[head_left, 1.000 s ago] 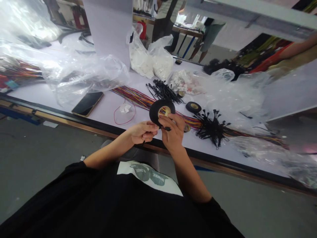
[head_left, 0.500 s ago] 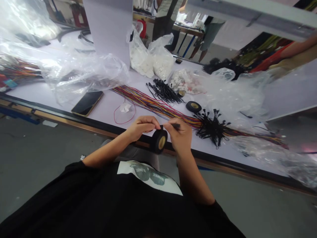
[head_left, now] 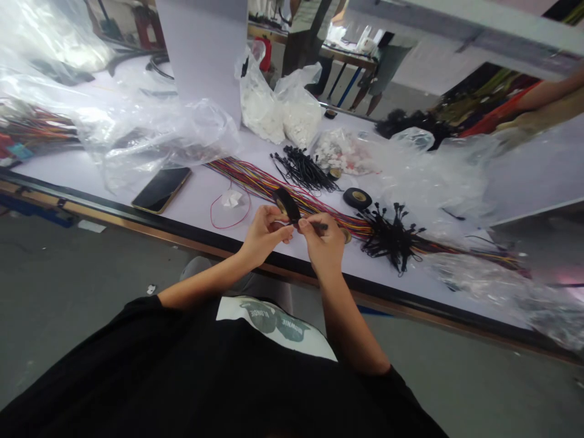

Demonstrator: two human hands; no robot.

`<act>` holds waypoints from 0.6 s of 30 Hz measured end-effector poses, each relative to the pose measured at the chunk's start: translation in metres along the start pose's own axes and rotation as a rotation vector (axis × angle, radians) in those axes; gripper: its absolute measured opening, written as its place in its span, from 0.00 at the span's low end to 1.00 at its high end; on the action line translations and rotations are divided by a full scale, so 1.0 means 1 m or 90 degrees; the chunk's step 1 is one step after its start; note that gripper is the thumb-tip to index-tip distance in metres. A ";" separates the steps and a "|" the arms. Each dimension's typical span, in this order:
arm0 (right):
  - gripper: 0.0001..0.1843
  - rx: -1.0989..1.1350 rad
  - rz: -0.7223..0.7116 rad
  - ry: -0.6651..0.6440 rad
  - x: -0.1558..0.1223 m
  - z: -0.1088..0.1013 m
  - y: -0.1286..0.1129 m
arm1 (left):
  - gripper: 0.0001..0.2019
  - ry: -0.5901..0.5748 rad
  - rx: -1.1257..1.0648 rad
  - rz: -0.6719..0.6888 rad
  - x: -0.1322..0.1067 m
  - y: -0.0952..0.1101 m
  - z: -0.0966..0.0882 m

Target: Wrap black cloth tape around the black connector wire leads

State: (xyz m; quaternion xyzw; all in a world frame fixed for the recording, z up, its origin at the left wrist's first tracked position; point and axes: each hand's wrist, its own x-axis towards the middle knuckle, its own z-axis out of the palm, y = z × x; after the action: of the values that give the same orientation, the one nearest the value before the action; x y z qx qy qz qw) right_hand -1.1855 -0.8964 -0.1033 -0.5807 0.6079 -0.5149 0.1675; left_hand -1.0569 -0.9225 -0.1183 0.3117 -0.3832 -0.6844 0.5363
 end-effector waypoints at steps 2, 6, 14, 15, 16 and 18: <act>0.11 0.001 -0.031 0.001 -0.002 -0.001 -0.003 | 0.24 -0.016 -0.079 -0.094 0.002 0.003 -0.002; 0.10 0.072 -0.045 -0.051 -0.006 0.002 -0.010 | 0.32 -0.195 -0.108 -0.291 0.009 0.008 -0.010; 0.15 0.262 0.137 -0.032 0.003 0.005 -0.007 | 0.37 -0.374 0.178 0.081 -0.003 0.032 -0.028; 0.14 0.217 0.106 -0.022 0.003 0.003 -0.009 | 0.36 -0.407 0.217 0.098 -0.004 0.034 -0.028; 0.13 0.162 0.065 -0.018 0.001 0.000 -0.012 | 0.33 -0.408 0.246 0.111 -0.004 0.035 -0.028; 0.11 0.054 -0.041 -0.032 -0.001 -0.006 -0.019 | 0.20 -0.295 0.283 0.137 -0.002 0.030 -0.024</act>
State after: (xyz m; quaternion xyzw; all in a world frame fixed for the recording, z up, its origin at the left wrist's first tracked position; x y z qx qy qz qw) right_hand -1.1797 -0.8891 -0.0856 -0.6049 0.5623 -0.5308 0.1903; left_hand -1.0212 -0.9288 -0.1046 0.2149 -0.6653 -0.5760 0.4236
